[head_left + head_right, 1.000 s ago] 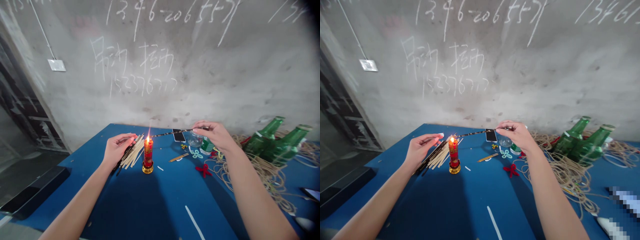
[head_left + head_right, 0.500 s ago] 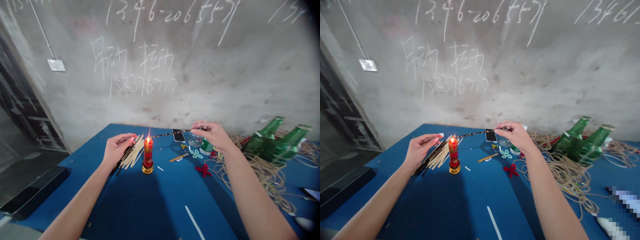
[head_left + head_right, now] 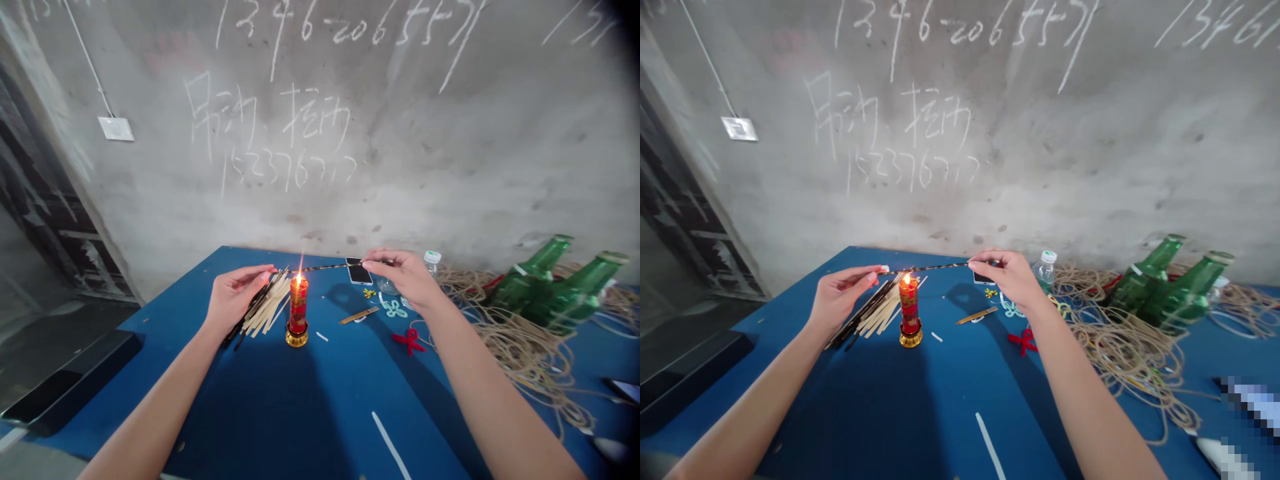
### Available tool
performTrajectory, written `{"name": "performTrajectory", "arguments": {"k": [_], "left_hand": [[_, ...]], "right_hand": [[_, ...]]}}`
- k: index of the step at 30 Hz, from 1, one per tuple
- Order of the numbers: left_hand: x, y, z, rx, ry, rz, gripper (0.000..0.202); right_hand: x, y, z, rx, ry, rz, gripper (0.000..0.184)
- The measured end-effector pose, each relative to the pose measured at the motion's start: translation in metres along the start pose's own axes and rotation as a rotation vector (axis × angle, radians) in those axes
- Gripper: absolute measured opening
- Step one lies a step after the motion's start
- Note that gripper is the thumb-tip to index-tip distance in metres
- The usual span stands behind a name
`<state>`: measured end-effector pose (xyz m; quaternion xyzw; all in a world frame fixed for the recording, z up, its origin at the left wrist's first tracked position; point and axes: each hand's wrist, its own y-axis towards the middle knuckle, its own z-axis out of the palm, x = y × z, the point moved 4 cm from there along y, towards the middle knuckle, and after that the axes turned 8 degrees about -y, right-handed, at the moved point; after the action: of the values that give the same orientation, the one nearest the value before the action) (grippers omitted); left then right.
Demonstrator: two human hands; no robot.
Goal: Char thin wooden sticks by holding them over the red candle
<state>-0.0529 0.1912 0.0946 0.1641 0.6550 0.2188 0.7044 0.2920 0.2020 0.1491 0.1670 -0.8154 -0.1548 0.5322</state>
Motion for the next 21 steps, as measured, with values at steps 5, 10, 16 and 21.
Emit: {"name": "performTrajectory", "arguments": {"k": [5, 10, 16, 21], "left_hand": [[-0.005, 0.003, -0.008, -0.046, -0.042, 0.062, 0.024], [-0.009, 0.005, -0.013, -0.101, -0.044, 0.076, 0.024], [-0.011, 0.008, -0.018, -0.182, -0.002, 0.093, 0.027], [-0.015, 0.007, -0.016, -0.072, 0.077, 0.138, 0.029]], "right_hand": [[0.003, -0.002, 0.012, -0.063, 0.072, 0.072, 0.024], [0.006, -0.003, 0.016, -0.099, 0.037, 0.097, 0.025], [0.003, -0.004, 0.018, -0.054, 0.038, 0.068, 0.027], [0.005, -0.006, 0.023, -0.009, 0.002, 0.052, 0.026]]}}
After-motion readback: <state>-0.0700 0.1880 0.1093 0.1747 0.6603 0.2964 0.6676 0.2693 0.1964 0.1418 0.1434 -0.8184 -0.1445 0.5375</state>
